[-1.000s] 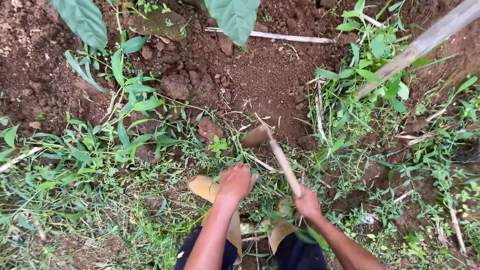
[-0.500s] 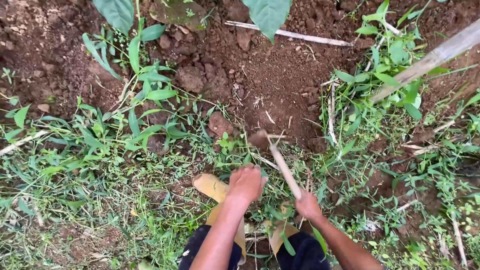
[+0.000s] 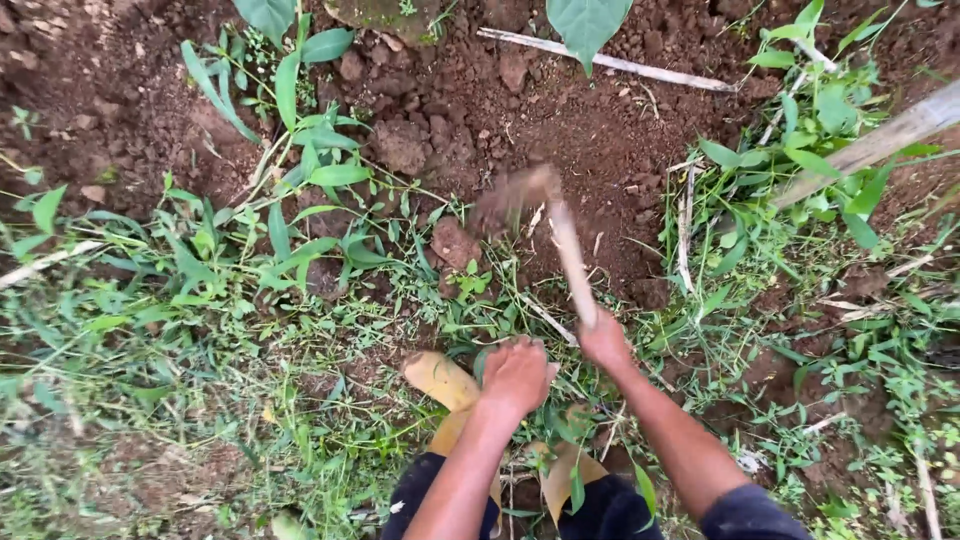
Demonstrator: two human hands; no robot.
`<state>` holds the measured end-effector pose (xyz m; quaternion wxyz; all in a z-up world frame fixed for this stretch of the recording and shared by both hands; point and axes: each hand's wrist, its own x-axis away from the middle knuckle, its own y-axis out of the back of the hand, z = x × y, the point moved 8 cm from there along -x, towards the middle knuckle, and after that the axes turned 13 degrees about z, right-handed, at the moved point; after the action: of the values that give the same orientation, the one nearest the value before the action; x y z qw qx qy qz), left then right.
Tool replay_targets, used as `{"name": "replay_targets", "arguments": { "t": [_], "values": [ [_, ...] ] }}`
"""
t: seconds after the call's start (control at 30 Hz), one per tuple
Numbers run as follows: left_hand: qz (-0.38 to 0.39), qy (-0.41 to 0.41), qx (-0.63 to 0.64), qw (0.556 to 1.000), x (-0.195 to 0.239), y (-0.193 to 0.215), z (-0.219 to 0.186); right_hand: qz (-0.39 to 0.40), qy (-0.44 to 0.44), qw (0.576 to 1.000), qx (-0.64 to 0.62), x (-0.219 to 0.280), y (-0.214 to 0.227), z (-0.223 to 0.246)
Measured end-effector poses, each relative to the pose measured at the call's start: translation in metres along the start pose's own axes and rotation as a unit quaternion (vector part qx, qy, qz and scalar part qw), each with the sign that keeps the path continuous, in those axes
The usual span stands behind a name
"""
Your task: Using a small hand hoe to remove weeds from the soil around a young plant and a wooden stake.
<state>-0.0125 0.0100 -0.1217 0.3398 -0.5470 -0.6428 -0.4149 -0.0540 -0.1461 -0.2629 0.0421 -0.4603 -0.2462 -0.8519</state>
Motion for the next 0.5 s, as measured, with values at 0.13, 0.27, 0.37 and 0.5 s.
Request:
{"name": "replay_targets", "arguments": {
  "t": [0.13, 0.27, 0.37, 0.5],
  "values": [
    [-0.002, -0.006, 0.014, 1.000, 0.006, 0.006, -0.007, 0.048, -0.007, 0.995, 0.086, 0.021, -0.009, -0.026],
    [0.017, 0.000, 0.022, 1.000, 0.015, 0.015, -0.007, -0.043, -0.017, 0.997, -0.065, 0.012, -0.012, -0.004],
    [0.013, 0.005, 0.039, 0.999, 0.029, 0.022, -0.009, -0.142, 0.023, 0.973, -0.179, -0.019, -0.015, 0.023],
    [0.012, 0.003, 0.050, 0.999, 0.037, 0.028, -0.008, -0.170, 0.069, 0.954, -0.237, -0.058, -0.014, 0.040]
  ]
}}
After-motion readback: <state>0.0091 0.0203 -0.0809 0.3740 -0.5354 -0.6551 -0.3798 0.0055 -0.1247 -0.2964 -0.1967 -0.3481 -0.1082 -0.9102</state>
